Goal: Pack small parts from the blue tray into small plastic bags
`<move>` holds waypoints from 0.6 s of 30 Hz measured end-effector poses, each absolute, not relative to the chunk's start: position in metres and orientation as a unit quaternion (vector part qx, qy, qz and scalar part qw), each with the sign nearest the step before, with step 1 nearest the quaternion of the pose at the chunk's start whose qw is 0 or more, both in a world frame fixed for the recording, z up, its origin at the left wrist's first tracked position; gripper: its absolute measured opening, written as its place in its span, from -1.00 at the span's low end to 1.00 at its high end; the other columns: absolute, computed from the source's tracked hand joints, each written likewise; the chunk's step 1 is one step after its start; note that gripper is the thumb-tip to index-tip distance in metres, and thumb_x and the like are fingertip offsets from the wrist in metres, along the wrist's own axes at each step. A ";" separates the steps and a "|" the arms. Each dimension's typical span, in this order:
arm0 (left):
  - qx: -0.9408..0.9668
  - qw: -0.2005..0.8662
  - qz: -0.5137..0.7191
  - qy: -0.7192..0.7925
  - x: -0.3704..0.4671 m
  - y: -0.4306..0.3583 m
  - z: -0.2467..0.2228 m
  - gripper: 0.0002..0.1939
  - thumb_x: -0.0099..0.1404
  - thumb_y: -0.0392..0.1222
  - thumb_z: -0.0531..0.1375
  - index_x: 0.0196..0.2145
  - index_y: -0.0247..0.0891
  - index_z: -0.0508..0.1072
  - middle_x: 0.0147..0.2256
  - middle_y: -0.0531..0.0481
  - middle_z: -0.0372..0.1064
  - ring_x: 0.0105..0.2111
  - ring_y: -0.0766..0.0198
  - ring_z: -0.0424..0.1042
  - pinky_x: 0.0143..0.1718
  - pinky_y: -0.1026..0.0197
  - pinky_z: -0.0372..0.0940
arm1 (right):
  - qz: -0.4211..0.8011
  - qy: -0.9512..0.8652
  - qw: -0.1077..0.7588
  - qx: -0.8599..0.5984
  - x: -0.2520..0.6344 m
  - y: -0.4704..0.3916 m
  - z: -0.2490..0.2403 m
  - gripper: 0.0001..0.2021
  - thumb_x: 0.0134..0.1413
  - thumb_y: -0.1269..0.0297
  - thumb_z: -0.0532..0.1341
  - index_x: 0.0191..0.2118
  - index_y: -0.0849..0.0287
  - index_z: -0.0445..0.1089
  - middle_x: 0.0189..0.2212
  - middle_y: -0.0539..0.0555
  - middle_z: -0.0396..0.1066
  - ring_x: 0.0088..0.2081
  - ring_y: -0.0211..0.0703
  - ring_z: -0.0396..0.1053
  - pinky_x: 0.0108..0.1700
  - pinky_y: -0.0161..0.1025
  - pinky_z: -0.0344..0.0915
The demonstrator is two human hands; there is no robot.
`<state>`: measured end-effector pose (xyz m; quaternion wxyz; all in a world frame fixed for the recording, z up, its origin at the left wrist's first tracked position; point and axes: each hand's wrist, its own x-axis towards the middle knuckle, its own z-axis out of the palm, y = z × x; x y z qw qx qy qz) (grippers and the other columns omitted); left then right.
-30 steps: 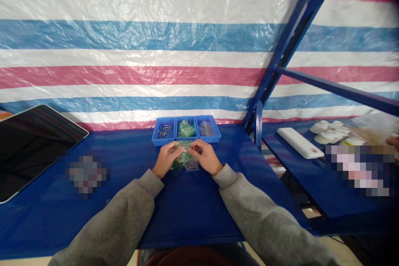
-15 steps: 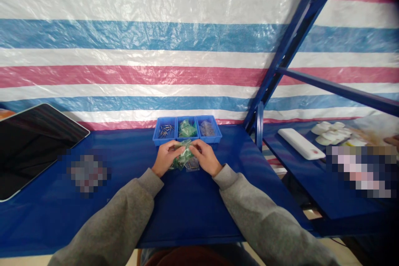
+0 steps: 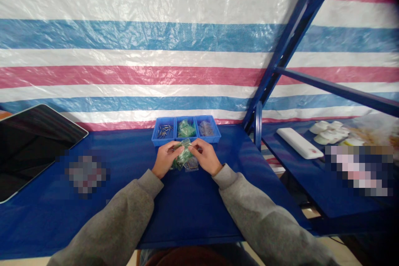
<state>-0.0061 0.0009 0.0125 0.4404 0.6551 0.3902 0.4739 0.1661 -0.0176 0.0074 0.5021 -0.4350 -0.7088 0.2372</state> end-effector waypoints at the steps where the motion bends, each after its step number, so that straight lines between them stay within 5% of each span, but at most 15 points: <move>1: 0.657 0.437 0.473 0.392 -0.006 0.001 0.012 -0.76 0.10 -0.12 0.23 -0.33 -0.36 0.47 -0.49 0.04 0.35 -0.59 0.43 0.23 -0.56 0.36 0.18 | 0.238 -0.706 0.504 -0.436 0.166 -0.018 0.007 -0.81 0.12 0.21 0.10 -0.44 0.18 0.31 -0.50 0.00 0.28 -0.45 -0.25 0.24 -0.41 -0.33 0.15; 9: 0.672 0.388 0.490 0.396 -0.008 0.001 0.006 -0.71 0.09 -0.11 0.24 -0.27 -0.35 0.48 -0.33 -0.08 0.44 -0.35 0.24 0.40 -0.33 0.28 0.31 | 0.243 -0.706 0.506 -0.432 0.167 -0.017 0.007 -0.85 0.08 0.26 0.14 -0.44 0.18 0.34 -0.50 0.00 0.29 -0.45 -0.25 0.25 -0.40 -0.33 0.17; 18: 0.706 0.332 0.472 0.411 -0.009 -0.003 0.009 -0.75 0.15 -0.09 0.18 -0.35 -0.35 0.50 -0.41 -0.04 0.44 -0.43 0.28 0.37 -0.39 0.31 0.28 | 0.269 -0.694 0.521 -0.418 0.167 -0.018 0.008 -0.85 0.07 0.25 0.16 -0.43 0.19 0.40 -0.48 0.01 0.32 -0.43 -0.24 0.27 -0.38 -0.31 0.19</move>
